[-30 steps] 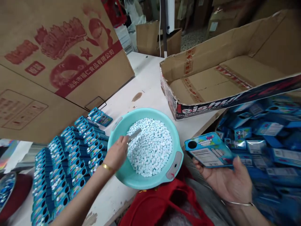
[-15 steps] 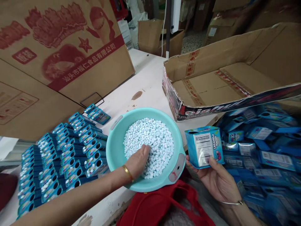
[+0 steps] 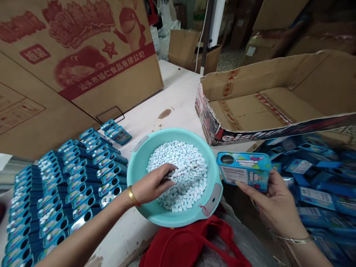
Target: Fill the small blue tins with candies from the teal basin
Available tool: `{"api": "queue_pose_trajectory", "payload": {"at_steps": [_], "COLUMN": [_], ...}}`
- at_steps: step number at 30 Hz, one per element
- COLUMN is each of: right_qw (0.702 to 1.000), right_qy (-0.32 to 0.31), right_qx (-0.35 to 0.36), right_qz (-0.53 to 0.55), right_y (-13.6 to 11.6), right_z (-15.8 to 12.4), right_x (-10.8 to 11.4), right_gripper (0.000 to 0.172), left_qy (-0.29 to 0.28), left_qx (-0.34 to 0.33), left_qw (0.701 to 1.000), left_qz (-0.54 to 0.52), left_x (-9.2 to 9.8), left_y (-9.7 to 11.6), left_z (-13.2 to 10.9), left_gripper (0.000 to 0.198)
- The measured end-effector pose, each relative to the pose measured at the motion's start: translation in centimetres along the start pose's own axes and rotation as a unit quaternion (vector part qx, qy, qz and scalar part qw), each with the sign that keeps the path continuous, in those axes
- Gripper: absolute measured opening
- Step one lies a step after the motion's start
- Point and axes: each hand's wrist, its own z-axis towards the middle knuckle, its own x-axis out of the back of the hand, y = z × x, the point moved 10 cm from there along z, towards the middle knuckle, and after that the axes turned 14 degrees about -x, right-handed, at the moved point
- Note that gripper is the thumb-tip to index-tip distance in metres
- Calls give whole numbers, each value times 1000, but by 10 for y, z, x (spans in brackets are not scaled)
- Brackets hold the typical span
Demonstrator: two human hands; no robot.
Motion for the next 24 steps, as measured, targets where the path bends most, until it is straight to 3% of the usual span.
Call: {"api": "queue_pose_trajectory", "payload": {"at_steps": [4,7,12,18,24], "right_qw": [991,983,979,987,965], "right_qy": [-3,-48,-79,-42,-74], "right_qx": [82,111,118,114,177], "right_qz": [-110,-135,-144,-109,-180], "right_y": [-16,-22,-18,-10,-13], "right_z": [-5,-10,-15,-14,-21], "right_x": [-15,-35,-51,-39,-47], "right_gripper": [48,40,41,41,41], "left_qy": [-4,-36,-91,-103,-145], "left_qx": [-35,-38,-29,-35,-30], "left_qw": [996,993,986,985,969], "left_qz": [79,107,139,136,197], "left_x": [47,67,75,76,71], "left_y": [32,57,79,75,82], "left_z": [-5,-4,8,15,23], "left_gripper": [27,28,29,29,28]}}
